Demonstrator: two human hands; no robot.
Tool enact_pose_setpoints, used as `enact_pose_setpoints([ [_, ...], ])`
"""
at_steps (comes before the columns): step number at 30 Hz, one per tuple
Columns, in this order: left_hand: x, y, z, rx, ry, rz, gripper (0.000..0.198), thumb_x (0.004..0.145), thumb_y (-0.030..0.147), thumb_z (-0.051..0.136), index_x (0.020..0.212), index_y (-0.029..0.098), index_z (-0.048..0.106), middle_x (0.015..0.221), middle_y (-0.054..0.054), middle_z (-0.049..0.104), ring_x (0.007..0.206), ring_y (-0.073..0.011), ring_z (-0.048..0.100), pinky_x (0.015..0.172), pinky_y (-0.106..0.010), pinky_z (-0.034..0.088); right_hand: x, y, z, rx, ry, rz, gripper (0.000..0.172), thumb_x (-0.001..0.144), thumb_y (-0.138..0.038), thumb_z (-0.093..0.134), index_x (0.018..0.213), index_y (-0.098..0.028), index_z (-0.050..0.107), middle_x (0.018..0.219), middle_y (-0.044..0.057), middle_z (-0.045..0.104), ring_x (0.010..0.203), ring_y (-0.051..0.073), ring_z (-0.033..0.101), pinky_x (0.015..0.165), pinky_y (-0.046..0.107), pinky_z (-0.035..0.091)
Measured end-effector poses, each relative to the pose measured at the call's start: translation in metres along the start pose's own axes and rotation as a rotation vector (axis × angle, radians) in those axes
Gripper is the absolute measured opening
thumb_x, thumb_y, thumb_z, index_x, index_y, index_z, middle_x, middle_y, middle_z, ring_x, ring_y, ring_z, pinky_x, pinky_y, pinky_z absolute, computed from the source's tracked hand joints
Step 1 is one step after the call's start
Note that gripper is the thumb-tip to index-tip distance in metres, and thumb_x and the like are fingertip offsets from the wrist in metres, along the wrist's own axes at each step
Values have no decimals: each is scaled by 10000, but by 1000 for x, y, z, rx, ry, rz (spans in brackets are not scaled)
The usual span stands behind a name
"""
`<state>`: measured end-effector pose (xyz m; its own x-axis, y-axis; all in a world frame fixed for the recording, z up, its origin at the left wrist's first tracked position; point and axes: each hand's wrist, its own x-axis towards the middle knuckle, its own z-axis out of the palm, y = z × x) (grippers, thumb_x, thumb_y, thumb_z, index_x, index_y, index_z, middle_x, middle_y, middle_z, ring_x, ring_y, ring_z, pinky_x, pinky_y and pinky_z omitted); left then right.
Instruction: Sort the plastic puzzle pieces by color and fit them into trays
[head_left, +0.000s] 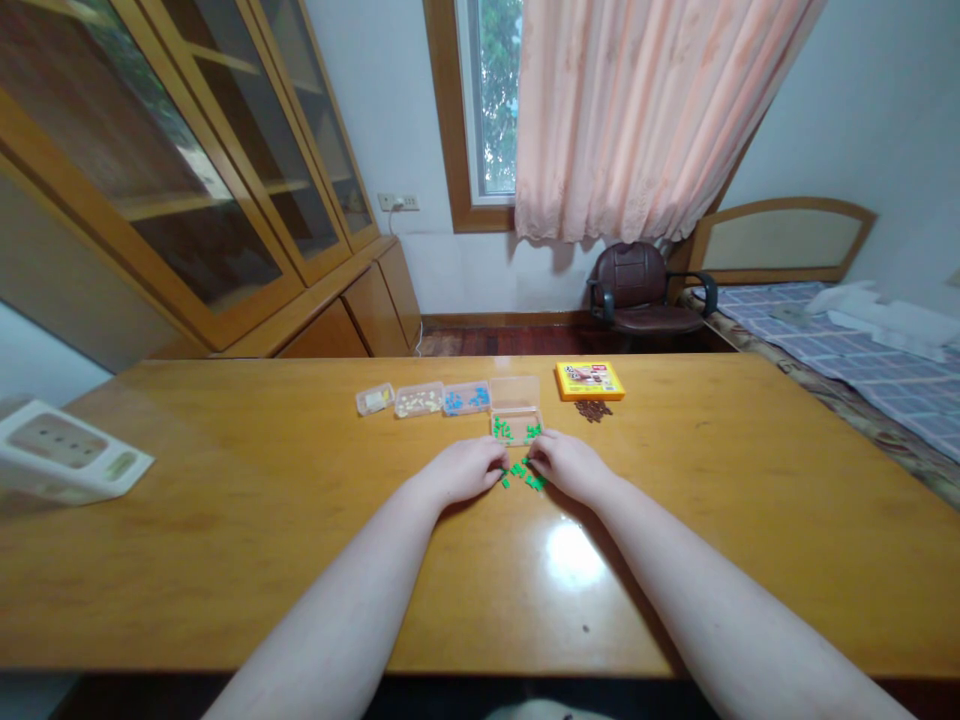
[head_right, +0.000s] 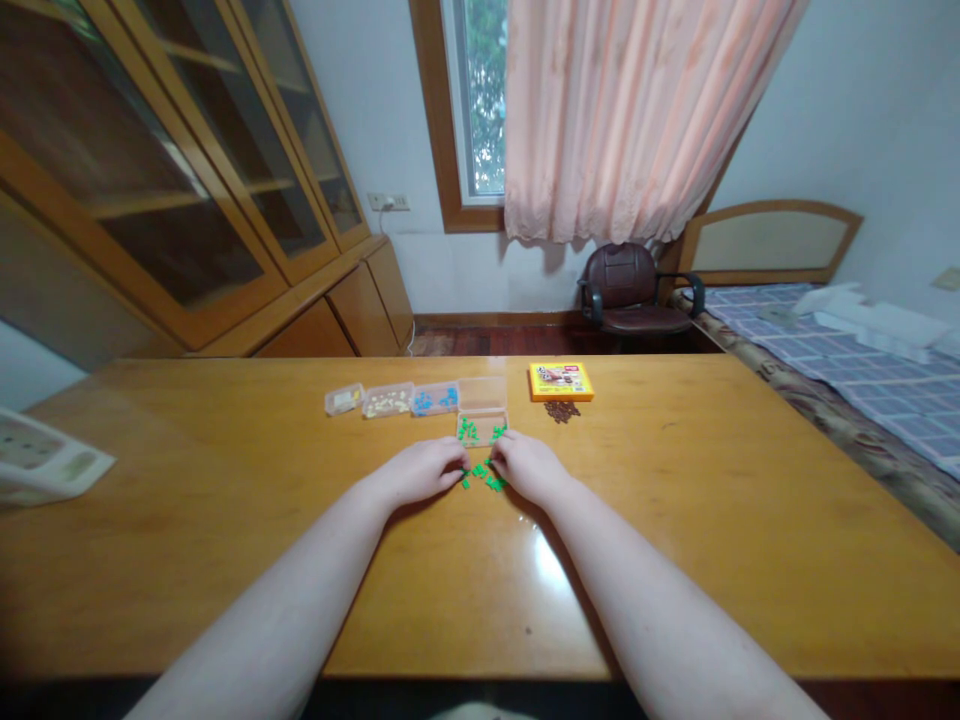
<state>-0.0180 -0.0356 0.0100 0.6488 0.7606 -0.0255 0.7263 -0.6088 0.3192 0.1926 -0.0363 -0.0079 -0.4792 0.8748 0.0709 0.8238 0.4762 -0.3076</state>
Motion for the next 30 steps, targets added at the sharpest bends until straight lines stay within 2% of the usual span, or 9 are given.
enact_pose_setpoints([
  [14,1,-3,3,-15,-28,-25,138,811,219,502,909,223,599,924,-18,661,811,-171,605,715,-252,456,1,1,1,31,-5,-26,101,858,-224,522,821,-179,604,871,39,599,789,133,551,692,224,367],
  [20,0,-3,2,-57,3,-20,132,810,219,509,905,220,602,892,-15,654,784,-162,597,699,-246,457,0,0,2,47,9,-30,87,851,-200,520,807,-181,593,847,32,609,754,130,547,666,224,349],
  [23,3,-5,3,-93,110,-22,133,817,226,516,915,211,605,921,-23,644,826,-161,596,745,-252,464,0,-1,2,54,5,-29,95,855,-195,512,809,-182,594,830,30,612,735,126,540,657,224,341],
  [28,17,-12,13,-132,441,-106,180,850,213,494,987,201,610,1009,-39,625,971,-172,575,882,-300,449,1,2,6,60,23,-52,72,838,-192,534,801,-186,595,808,24,612,720,125,535,650,224,340],
  [30,21,-16,16,-118,483,-127,229,849,219,506,1057,212,602,1066,-45,603,999,-177,564,900,-309,444,1,3,8,68,39,-62,67,831,-186,537,800,-187,596,812,24,615,723,126,539,654,223,347],
])
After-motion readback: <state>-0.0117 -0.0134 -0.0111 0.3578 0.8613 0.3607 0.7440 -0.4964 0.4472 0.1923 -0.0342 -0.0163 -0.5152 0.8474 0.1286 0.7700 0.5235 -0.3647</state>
